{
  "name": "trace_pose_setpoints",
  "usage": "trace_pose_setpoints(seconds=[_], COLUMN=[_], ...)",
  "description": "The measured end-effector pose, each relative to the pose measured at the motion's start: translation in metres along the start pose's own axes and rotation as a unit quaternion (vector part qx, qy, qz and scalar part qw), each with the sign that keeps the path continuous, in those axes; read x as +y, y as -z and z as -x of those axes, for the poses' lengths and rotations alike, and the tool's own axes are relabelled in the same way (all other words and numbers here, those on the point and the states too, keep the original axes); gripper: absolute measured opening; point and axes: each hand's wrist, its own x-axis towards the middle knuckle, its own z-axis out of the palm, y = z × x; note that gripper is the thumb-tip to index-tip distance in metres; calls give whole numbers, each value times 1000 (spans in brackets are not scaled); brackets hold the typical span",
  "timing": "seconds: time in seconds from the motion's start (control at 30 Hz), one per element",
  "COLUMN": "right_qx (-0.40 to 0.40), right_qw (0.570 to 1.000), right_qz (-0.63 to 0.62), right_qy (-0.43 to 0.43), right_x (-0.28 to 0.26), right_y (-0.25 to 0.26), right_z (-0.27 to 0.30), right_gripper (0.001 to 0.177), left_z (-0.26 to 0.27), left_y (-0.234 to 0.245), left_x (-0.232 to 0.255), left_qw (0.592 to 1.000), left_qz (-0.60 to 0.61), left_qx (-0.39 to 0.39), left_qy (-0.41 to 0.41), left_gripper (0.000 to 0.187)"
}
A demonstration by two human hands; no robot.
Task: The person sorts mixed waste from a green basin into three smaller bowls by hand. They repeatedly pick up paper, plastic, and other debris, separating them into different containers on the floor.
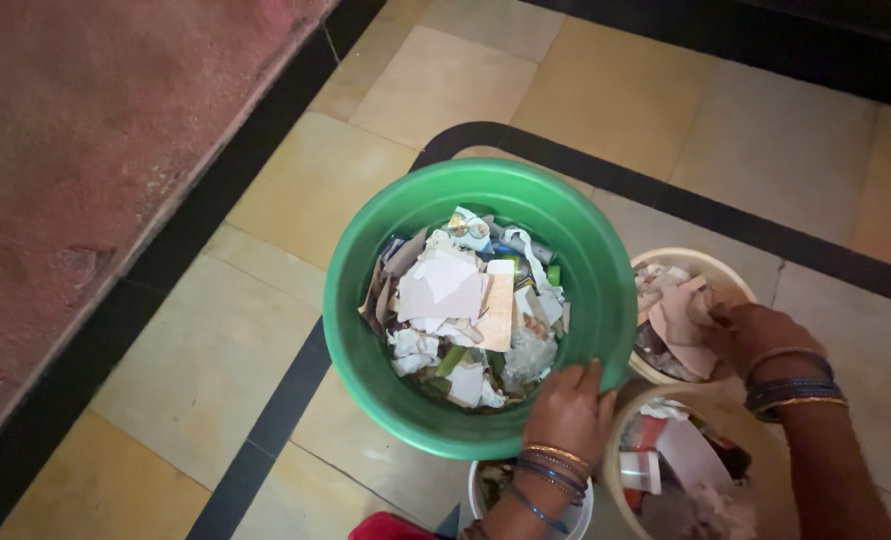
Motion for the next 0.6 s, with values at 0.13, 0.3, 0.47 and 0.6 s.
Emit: trace_pose_setpoints(seconds=[0.13,0.3,0.47,0.6], right_qx=[135,167,94,107], right_qw=[984,942,943,927], right_qz=[-111,-56,-62,-58], right_qy=[-38,286,312,355], right_x=[-20,-116,-196,-207], right_y=[12,12,-37,-46], right_z=[18,-2,-62,-86], right_gripper=[30,23,24,23], left_z=[1,1,3,3], left_y=[3,3,-3,-5], left_x=[3,1,-2,-4], left_qw=[1000,1000,1000,1000], left_qz=[-1,11,-1,-12], left_qx=[3,0,-13,-8], left_qy=[0,1,9,-10], left_gripper=[42,42,26,24])
